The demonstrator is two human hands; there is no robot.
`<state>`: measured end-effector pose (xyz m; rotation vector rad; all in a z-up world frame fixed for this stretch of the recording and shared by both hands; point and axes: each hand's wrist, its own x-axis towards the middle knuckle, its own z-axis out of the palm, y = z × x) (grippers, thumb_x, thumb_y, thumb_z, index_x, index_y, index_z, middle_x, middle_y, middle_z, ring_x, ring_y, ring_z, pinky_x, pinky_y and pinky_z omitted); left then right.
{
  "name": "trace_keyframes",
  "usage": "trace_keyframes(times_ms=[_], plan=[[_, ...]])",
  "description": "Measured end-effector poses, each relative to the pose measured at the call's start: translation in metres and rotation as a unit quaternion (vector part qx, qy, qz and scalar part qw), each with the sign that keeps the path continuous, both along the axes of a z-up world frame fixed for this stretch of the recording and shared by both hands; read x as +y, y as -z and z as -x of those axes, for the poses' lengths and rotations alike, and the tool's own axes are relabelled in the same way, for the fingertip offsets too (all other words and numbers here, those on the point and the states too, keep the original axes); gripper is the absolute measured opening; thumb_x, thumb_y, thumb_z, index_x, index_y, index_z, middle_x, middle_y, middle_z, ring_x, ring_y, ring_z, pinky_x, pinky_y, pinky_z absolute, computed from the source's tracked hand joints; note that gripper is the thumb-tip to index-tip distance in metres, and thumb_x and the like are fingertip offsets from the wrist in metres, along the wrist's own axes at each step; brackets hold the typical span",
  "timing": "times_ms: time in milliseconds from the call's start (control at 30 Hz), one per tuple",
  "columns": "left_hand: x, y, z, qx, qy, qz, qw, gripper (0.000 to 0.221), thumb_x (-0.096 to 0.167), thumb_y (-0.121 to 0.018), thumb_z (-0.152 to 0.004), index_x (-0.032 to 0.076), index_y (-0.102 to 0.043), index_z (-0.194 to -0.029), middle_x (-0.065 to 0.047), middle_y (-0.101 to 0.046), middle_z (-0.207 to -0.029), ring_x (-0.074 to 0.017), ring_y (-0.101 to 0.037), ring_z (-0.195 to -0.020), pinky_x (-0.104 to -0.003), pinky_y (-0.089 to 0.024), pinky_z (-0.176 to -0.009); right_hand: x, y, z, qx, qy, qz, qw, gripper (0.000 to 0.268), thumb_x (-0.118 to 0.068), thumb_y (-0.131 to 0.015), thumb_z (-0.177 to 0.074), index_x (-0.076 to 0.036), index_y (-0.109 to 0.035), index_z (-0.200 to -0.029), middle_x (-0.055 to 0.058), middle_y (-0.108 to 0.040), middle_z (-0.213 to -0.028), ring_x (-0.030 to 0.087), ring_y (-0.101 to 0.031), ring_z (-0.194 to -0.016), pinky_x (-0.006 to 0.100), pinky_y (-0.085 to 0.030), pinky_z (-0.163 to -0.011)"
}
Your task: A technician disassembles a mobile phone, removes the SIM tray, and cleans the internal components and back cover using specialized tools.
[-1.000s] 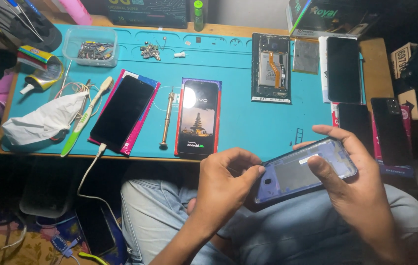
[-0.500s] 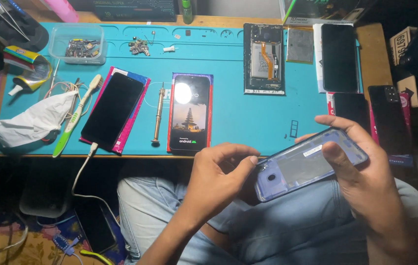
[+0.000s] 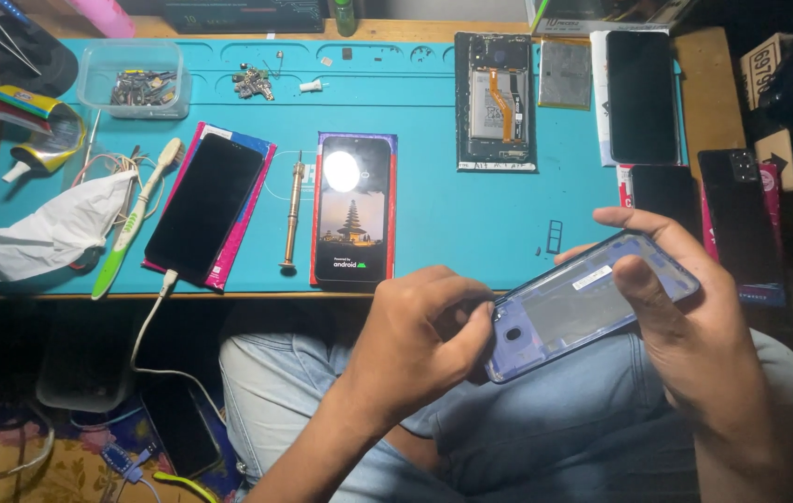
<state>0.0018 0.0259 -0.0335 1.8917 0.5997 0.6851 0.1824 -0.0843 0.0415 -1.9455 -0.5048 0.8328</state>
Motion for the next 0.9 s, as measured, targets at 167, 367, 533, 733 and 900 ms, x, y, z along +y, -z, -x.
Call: trace_keyframes(times_ms=[167, 367, 533, 733, 900], plan=[[0.001, -0.001, 0.001, 0.0, 0.004, -0.004, 1.0, 0.011, 0.014, -0.07, -0.092, 0.01, -0.08, -0.093, -0.002, -0.071, -0.074, -0.0151, -0.066, -0.066, -0.03, -0.053, -0.061, 0.001, -0.001, 0.002, -0.004, 0.001, 0.002, 1.0, 0.08, -0.051, -0.057, -0.076, -0.004, -0.062, -0.142, 0.022, -0.082, -0.111, 0.029, -0.079, -0.092, 0.041, -0.063, -0.075], [0.005, -0.003, 0.002, 0.006, 0.016, 0.014, 1.0, 0.012, 0.015, -0.07, -0.094, 0.009, -0.08, -0.092, -0.002, -0.072, -0.073, -0.0137, -0.066, -0.064, -0.028, -0.053, -0.058, 0.001, -0.004, 0.004, 0.002, -0.005, 0.017, 1.0, 0.08, -0.048, -0.058, -0.077, -0.005, -0.063, -0.143, 0.021, -0.083, -0.112, 0.029, -0.079, -0.094, 0.04, -0.063, -0.078], [0.006, -0.004, 0.002, 0.013, 0.036, 0.019, 0.999, 0.013, 0.015, -0.07, -0.094, 0.008, -0.08, -0.092, -0.003, -0.074, -0.075, -0.0148, -0.066, -0.066, -0.029, -0.052, -0.061, 0.0, -0.003, 0.005, -0.009, -0.018, 0.004, 1.0, 0.081, -0.051, -0.059, -0.077, -0.004, -0.063, -0.142, 0.019, -0.083, -0.11, 0.025, -0.077, -0.091, 0.036, -0.06, -0.078], [0.007, -0.007, 0.003, 0.006, 0.052, 0.03, 0.998, 0.017, 0.015, -0.064, -0.098, 0.005, -0.076, -0.093, -0.005, -0.079, -0.083, -0.0178, -0.072, -0.073, -0.031, -0.055, -0.067, 0.0, -0.002, 0.006, 0.002, -0.017, 0.011, 1.0, 0.081, -0.05, -0.059, -0.077, -0.004, -0.064, -0.143, 0.019, -0.083, -0.109, 0.025, -0.077, -0.09, 0.037, -0.061, -0.077], [0.011, -0.004, 0.006, -0.003, 0.082, 0.003, 0.997, 0.01, 0.012, -0.069, -0.094, 0.007, -0.077, -0.098, -0.005, -0.077, -0.082, -0.0177, -0.069, -0.07, -0.032, -0.054, -0.064, 0.002, -0.002, 0.001, 0.003, -0.019, 0.031, 0.999, 0.083, -0.051, -0.056, -0.076, -0.005, -0.063, -0.145, 0.021, -0.083, -0.111, 0.031, -0.08, -0.094, 0.041, -0.064, -0.077]])
